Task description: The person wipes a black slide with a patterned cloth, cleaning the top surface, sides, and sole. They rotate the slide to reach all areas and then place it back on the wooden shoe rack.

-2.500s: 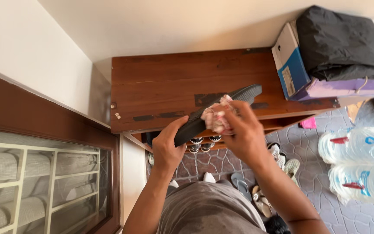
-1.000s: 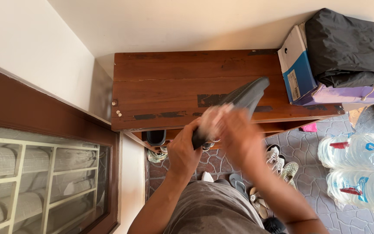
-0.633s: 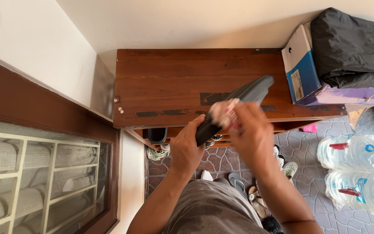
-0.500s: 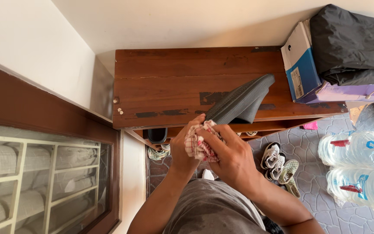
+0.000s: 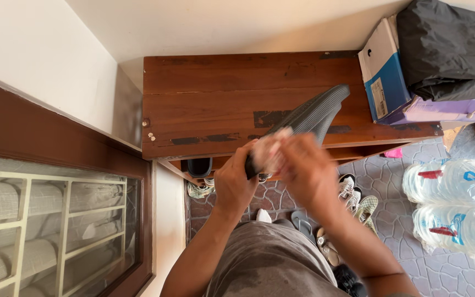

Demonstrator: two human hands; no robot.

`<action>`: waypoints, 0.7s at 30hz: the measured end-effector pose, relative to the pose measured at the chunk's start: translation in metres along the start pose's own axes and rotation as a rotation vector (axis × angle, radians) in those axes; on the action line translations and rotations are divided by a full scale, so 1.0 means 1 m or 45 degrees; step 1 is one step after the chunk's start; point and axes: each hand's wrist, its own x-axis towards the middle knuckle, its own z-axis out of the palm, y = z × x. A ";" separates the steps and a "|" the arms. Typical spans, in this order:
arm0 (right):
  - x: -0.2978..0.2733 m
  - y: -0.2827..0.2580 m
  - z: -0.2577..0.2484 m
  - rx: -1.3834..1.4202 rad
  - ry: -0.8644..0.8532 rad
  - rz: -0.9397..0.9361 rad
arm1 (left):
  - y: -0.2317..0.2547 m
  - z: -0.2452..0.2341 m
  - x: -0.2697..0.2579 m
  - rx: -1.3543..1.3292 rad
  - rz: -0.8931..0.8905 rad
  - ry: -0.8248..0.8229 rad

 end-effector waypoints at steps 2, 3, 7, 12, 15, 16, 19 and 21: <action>0.016 0.031 -0.007 -0.083 0.053 0.132 | 0.000 -0.001 -0.001 -0.006 -0.042 -0.004; 0.022 0.042 -0.011 -0.094 0.044 0.242 | 0.001 0.000 0.000 0.007 -0.029 0.009; 0.011 0.030 -0.008 -0.124 0.073 0.121 | 0.001 0.003 -0.004 0.022 0.004 0.043; 0.003 0.001 -0.005 0.048 -0.128 0.035 | -0.007 0.006 -0.004 -0.055 -0.074 -0.001; 0.020 0.029 -0.018 -0.135 0.035 0.097 | -0.008 0.003 -0.010 -0.040 -0.068 -0.012; 0.028 0.039 -0.022 -0.149 0.071 0.197 | -0.009 0.002 -0.007 -0.033 -0.056 0.000; 0.032 0.050 -0.025 -0.200 0.072 0.277 | -0.006 -0.005 0.003 -0.048 -0.028 -0.038; 0.026 0.043 -0.018 -0.138 0.056 0.174 | -0.005 -0.014 0.013 -0.119 -0.188 -0.169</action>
